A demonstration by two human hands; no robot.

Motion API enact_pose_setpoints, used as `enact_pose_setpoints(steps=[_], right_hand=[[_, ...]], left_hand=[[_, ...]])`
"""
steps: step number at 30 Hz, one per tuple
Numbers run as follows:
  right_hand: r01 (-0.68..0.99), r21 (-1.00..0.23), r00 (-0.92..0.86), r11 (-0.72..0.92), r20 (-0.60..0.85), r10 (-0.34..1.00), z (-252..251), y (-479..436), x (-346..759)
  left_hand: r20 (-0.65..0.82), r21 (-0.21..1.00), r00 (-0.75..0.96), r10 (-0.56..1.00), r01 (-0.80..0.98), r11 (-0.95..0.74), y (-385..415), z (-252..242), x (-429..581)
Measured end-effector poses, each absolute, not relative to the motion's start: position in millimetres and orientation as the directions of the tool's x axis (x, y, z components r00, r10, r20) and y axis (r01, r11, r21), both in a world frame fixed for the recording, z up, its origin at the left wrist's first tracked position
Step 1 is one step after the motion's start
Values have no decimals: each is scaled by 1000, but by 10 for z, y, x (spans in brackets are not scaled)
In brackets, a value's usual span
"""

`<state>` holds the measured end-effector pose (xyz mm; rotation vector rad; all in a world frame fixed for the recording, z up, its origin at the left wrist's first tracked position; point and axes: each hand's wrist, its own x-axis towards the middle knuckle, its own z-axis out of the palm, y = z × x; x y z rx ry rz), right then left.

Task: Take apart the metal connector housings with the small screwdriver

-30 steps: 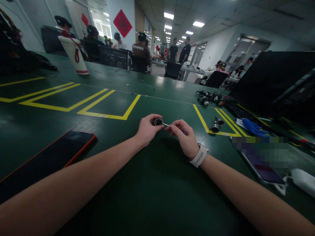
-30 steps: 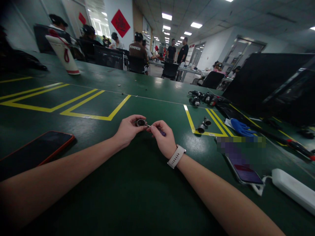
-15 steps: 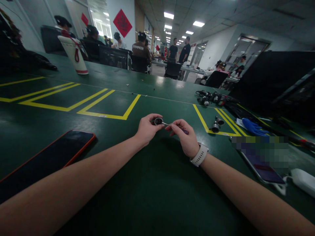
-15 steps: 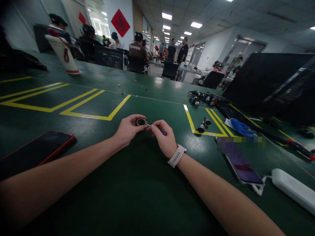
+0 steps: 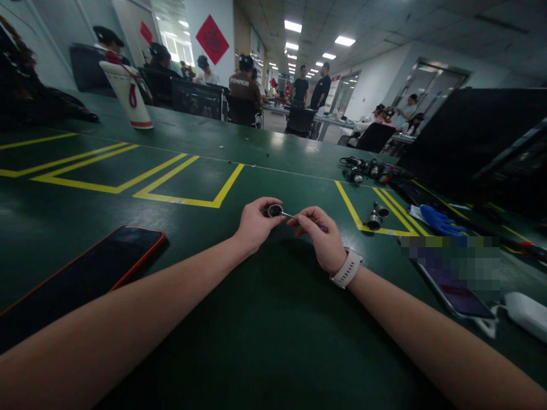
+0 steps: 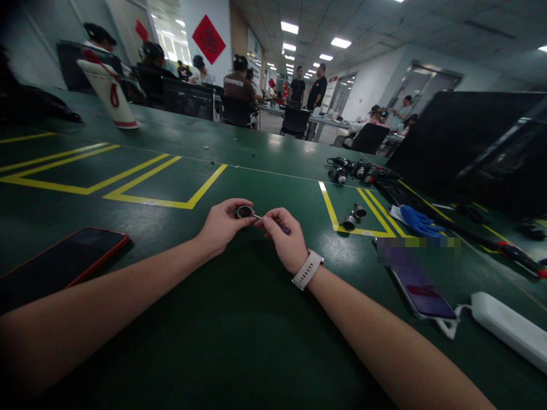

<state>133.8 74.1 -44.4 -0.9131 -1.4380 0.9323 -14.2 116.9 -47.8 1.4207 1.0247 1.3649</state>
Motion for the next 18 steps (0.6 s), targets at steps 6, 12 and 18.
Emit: enact_pose_setpoints(steps=[6, 12, 18], right_hand=[[35, -920, -50, 390, 388, 920, -436, 732, 1321], [61, -924, -57, 378, 375, 925, -424, 725, 1310], [41, -925, -62, 378, 375, 925, -426, 729, 1324]], left_hand=[[253, 967, 41, 967, -18, -253, 1167, -475, -136], [280, 959, 48, 959, 41, -282, 1176, -491, -146], [284, 959, 65, 957, 4, -284, 1195, -514, -154]])
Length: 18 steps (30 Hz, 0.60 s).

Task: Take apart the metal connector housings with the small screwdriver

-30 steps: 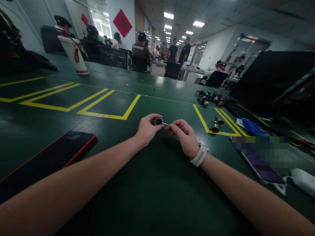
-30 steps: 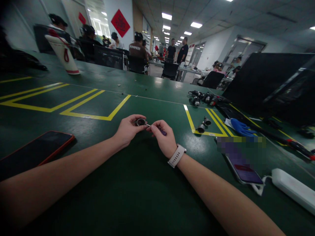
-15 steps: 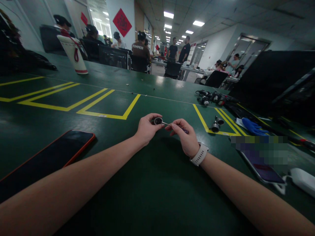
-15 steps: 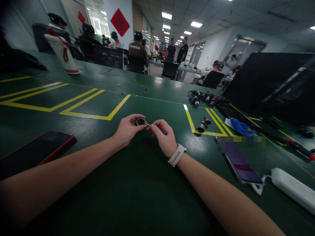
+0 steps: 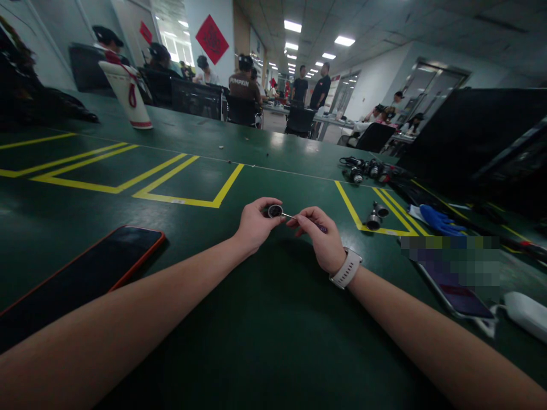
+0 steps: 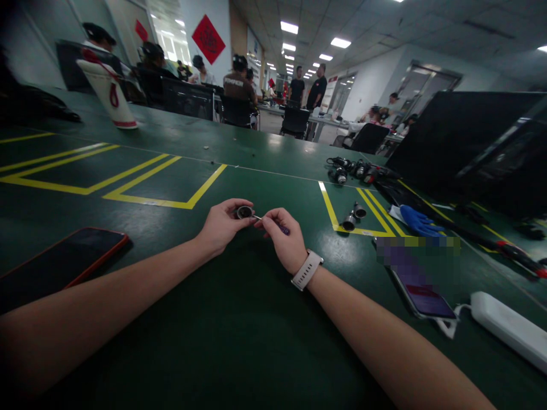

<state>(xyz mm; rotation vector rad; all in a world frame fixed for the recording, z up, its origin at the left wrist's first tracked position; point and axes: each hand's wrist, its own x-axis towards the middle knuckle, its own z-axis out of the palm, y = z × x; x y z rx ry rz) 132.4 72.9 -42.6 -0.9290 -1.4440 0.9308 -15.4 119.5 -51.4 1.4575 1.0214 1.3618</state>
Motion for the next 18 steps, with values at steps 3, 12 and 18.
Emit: enact_pose_setpoints(steps=[3, 12, 18], right_hand=[[48, -920, -64, 388, 385, 921, -425, 723, 1323], [103, -913, -58, 394, 390, 919, -408, 715, 1316], [64, -915, -56, 399, 396, 917, -432, 726, 1320]], left_hand=[[284, 959, 61, 957, -23, -283, 1201, -522, -154], [292, 954, 63, 954, 54, -295, 1167, -490, -155], [286, 957, 57, 956, 24, -288, 1185, -502, -150]])
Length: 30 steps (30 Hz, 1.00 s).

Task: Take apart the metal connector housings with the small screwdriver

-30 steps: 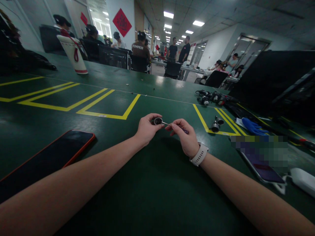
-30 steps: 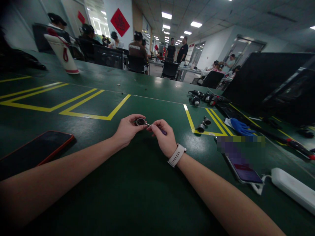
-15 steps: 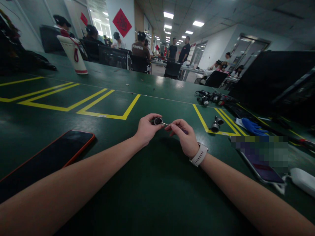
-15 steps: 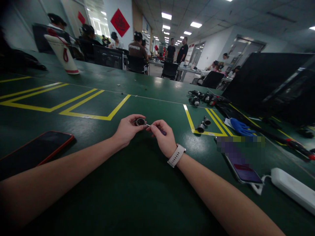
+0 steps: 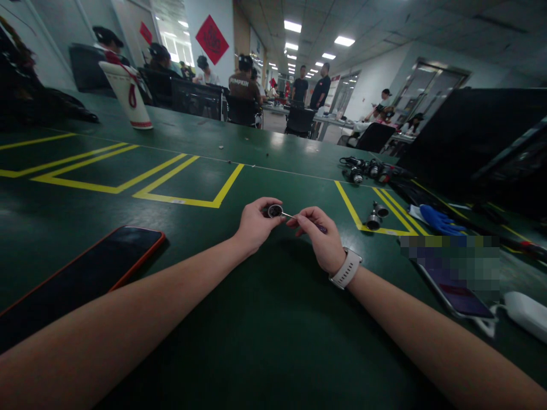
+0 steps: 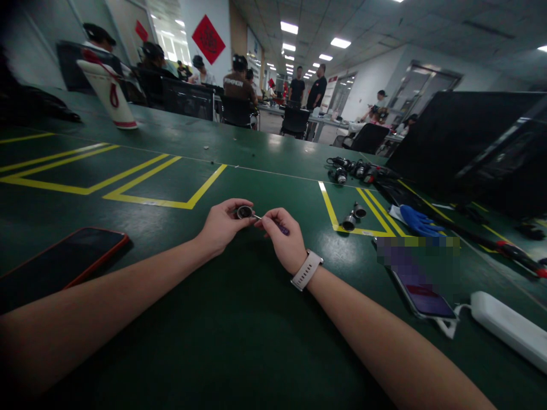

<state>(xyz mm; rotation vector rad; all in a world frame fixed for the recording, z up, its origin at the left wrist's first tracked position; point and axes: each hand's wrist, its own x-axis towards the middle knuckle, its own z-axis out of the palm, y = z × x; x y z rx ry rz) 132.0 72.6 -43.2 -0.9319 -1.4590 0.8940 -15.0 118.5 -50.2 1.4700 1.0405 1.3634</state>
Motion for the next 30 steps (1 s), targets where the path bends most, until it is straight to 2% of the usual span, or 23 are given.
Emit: enact_pose_setpoints(steps=[5, 15, 23, 30], right_hand=[[71, -909, -51, 411, 408, 911, -431, 726, 1307], [65, -912, -54, 405, 402, 914, -424, 724, 1320], [45, -912, -59, 407, 405, 913, -444, 734, 1327], [66, -911, -61, 407, 404, 913, -419, 721, 1319]], left_hand=[[285, 958, 47, 957, -32, -283, 1190, -512, -141], [313, 945, 72, 947, 76, -318, 1191, -522, -163], [292, 957, 62, 954, -14, -291, 1160, -471, -149], [334, 937, 66, 940, 90, -339, 1194, -537, -169]])
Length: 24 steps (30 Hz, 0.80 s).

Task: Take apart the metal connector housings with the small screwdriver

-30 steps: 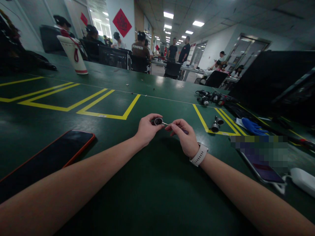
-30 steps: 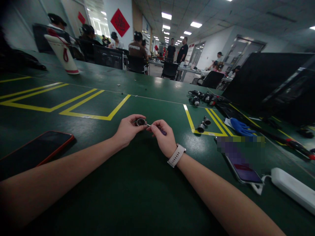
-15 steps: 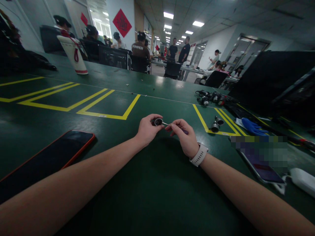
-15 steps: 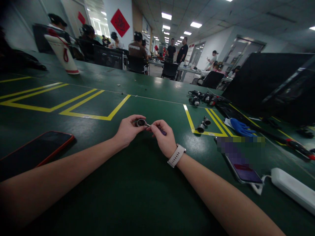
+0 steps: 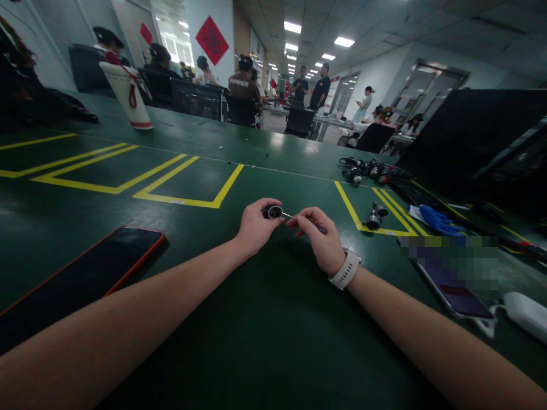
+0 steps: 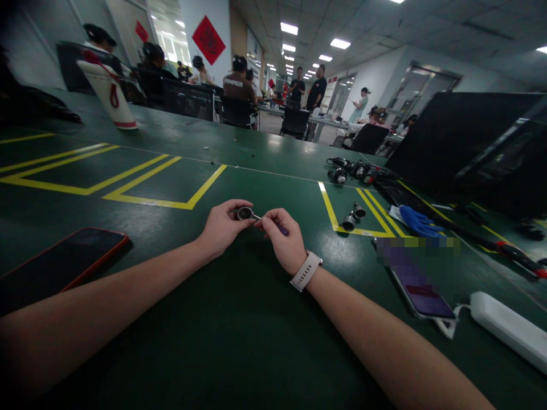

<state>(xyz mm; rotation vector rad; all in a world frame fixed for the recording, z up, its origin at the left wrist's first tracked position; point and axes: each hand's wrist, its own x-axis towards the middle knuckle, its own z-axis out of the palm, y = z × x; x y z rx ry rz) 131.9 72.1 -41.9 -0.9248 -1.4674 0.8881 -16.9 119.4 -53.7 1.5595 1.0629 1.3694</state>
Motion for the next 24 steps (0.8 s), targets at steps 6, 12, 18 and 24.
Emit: enact_pose_setpoints(steps=[6, 12, 18, 24], right_hand=[[32, -919, -48, 393, 391, 919, -433, 731, 1325], [28, -915, -54, 402, 400, 915, -440, 735, 1331], [61, -910, -57, 410, 407, 912, -432, 731, 1327], [48, -910, -51, 413, 410, 910, -423, 728, 1325]], left_hand=[[313, 946, 63, 948, 75, -317, 1192, -523, -154], [305, 952, 60, 950, 13, -307, 1180, -504, -147], [355, 921, 83, 931, 137, -364, 1198, -547, -173], [366, 916, 81, 927, 144, -374, 1199, -548, -168]])
